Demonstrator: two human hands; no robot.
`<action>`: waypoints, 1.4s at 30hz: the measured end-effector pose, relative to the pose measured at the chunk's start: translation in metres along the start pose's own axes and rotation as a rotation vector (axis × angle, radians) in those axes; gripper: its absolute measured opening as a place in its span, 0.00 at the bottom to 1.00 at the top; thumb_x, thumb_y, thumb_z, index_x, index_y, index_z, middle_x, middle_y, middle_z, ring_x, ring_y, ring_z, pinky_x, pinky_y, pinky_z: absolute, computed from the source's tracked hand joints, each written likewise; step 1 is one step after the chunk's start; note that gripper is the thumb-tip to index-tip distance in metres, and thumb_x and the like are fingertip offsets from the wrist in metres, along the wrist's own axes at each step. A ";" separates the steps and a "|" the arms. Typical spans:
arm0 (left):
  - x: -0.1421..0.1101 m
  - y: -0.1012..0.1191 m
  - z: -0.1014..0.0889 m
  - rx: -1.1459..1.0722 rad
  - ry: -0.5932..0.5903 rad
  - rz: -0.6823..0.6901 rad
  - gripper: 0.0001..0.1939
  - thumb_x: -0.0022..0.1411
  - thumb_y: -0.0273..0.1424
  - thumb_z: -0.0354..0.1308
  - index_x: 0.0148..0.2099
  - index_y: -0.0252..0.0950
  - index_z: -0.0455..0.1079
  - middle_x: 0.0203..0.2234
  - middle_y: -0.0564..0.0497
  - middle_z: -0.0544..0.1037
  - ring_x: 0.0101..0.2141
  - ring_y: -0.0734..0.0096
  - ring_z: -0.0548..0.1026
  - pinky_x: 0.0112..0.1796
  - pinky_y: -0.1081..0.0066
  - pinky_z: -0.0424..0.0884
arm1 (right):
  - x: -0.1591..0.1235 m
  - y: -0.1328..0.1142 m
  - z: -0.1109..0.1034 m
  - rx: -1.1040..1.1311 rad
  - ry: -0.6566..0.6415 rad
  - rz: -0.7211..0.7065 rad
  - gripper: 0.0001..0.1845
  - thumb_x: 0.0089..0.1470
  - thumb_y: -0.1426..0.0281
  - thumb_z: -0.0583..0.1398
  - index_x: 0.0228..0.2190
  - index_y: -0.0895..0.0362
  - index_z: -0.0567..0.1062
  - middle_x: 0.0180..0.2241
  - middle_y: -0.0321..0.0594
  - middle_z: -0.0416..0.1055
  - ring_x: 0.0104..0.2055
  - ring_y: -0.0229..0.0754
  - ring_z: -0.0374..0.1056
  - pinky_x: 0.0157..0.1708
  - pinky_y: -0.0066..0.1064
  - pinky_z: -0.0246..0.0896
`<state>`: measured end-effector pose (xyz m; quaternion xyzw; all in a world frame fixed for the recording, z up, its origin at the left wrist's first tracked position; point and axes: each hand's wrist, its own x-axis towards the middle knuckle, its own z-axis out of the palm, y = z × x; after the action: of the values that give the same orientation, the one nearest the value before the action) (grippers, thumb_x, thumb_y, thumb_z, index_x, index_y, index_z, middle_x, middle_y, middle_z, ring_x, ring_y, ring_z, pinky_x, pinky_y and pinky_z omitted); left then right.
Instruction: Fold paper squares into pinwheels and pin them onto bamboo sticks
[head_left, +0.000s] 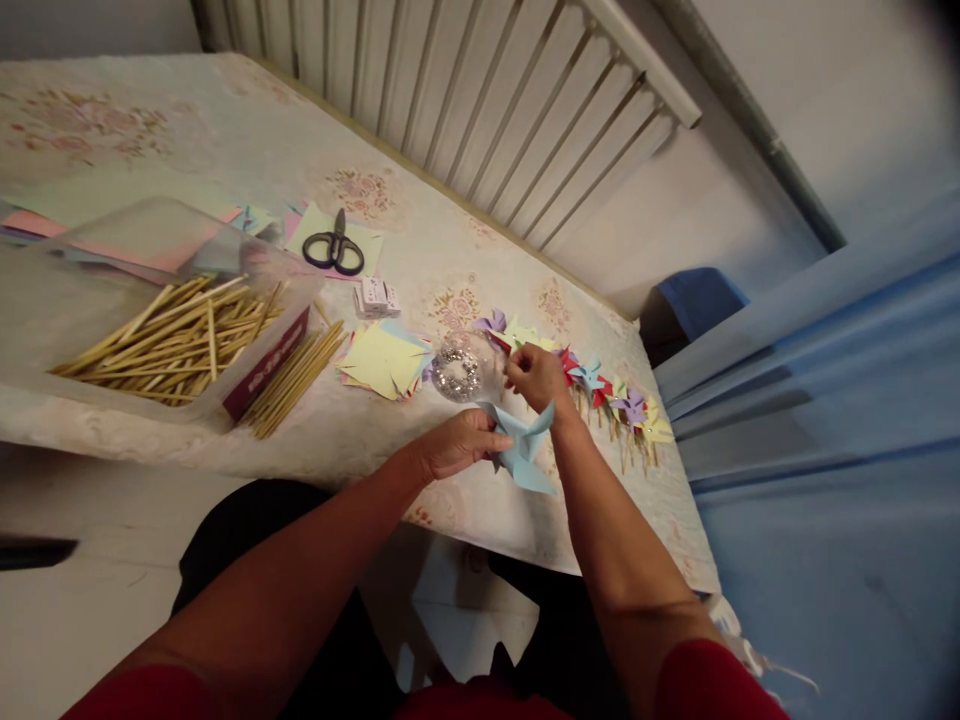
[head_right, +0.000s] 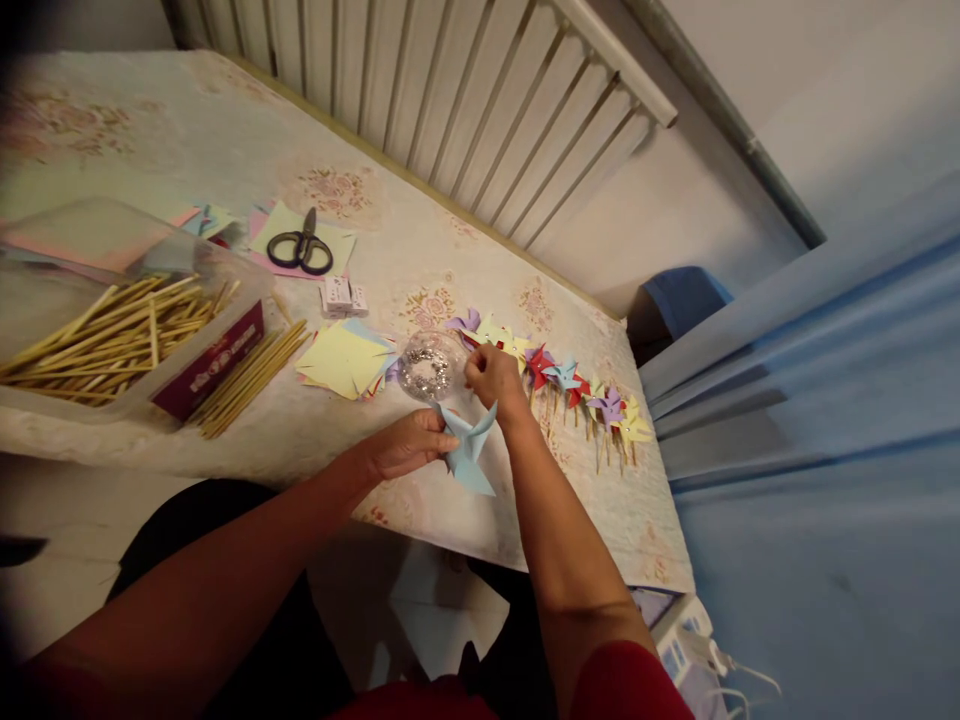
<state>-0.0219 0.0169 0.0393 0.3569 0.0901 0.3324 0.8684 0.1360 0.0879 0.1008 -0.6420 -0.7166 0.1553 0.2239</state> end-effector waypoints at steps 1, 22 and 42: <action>0.000 0.000 0.000 0.010 0.003 -0.001 0.20 0.44 0.40 0.73 0.35 0.30 0.75 0.25 0.49 0.76 0.26 0.74 0.72 0.31 0.71 0.67 | -0.016 0.008 -0.004 0.007 0.039 0.031 0.05 0.50 0.74 0.56 0.26 0.57 0.72 0.20 0.34 0.71 0.23 0.37 0.67 0.27 0.26 0.57; 0.015 -0.019 -0.011 0.121 0.132 -0.066 0.21 0.43 0.42 0.73 0.32 0.30 0.74 0.25 0.48 0.77 0.26 0.73 0.72 0.29 0.72 0.65 | -0.159 0.095 0.041 -0.211 0.123 0.088 0.13 0.52 0.79 0.53 0.34 0.57 0.76 0.35 0.44 0.75 0.38 0.44 0.70 0.40 0.32 0.63; 0.019 -0.024 -0.012 0.146 0.210 -0.068 0.19 0.43 0.39 0.72 0.29 0.31 0.72 0.23 0.51 0.75 0.24 0.76 0.70 0.29 0.74 0.64 | -0.153 0.086 0.045 -0.392 0.075 0.107 0.12 0.53 0.80 0.53 0.30 0.57 0.75 0.32 0.45 0.73 0.36 0.45 0.68 0.37 0.31 0.58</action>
<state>0.0002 0.0230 0.0154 0.3790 0.2168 0.3307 0.8366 0.1976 -0.0500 0.0000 -0.7160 -0.6890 0.0005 0.1124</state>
